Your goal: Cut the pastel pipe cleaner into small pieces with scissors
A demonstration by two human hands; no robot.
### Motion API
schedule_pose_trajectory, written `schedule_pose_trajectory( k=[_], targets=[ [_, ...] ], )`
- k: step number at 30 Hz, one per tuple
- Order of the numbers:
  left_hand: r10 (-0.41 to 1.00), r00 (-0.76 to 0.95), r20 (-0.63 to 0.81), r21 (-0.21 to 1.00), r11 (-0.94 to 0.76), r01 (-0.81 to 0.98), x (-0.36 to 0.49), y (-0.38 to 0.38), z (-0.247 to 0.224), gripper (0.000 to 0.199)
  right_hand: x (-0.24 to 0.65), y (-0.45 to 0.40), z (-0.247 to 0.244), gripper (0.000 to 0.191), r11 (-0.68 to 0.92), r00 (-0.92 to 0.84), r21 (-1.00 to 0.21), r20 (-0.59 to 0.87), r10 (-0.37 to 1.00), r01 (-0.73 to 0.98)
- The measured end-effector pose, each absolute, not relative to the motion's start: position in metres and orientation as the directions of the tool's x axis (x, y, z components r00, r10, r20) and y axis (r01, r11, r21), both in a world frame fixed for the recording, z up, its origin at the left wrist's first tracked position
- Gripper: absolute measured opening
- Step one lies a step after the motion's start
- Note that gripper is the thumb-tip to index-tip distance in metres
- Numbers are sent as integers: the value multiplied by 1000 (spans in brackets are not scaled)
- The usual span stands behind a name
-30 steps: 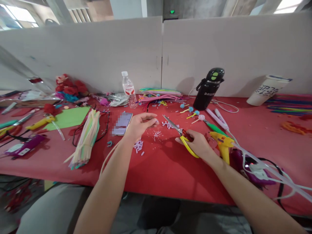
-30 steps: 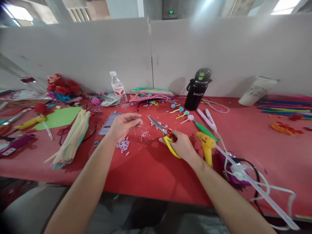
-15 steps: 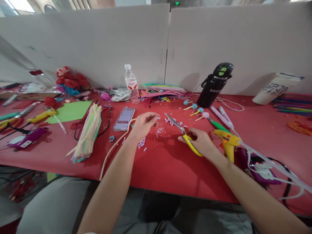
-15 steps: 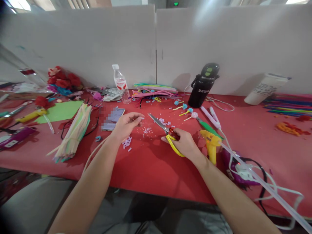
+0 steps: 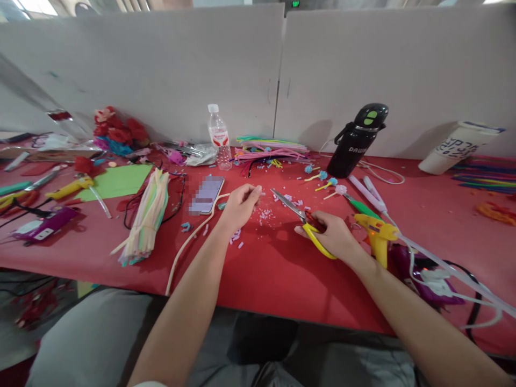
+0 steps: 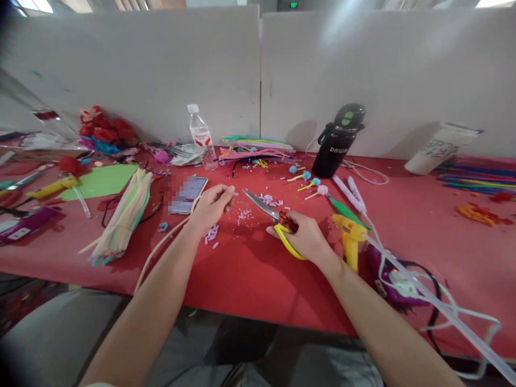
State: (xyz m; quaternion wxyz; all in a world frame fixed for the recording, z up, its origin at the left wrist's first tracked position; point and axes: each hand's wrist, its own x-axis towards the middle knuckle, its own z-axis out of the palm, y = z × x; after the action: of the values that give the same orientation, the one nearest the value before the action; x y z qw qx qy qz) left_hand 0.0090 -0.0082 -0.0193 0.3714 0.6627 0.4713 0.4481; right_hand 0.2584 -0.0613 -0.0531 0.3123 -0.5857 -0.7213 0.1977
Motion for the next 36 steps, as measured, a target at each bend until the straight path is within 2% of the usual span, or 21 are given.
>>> schedule_pose_trajectory(
  k=[17,36],
  targets=[
    [942,172,289,891,-330,312,14,-14,-16,38,262,-62,-54,43,271,-158,-614,233,959,741],
    [935,188,300,901,-343,268,13,-12,-20,39,261,-62,-51,58,240,-132,-596,218,967,766]
  ],
)
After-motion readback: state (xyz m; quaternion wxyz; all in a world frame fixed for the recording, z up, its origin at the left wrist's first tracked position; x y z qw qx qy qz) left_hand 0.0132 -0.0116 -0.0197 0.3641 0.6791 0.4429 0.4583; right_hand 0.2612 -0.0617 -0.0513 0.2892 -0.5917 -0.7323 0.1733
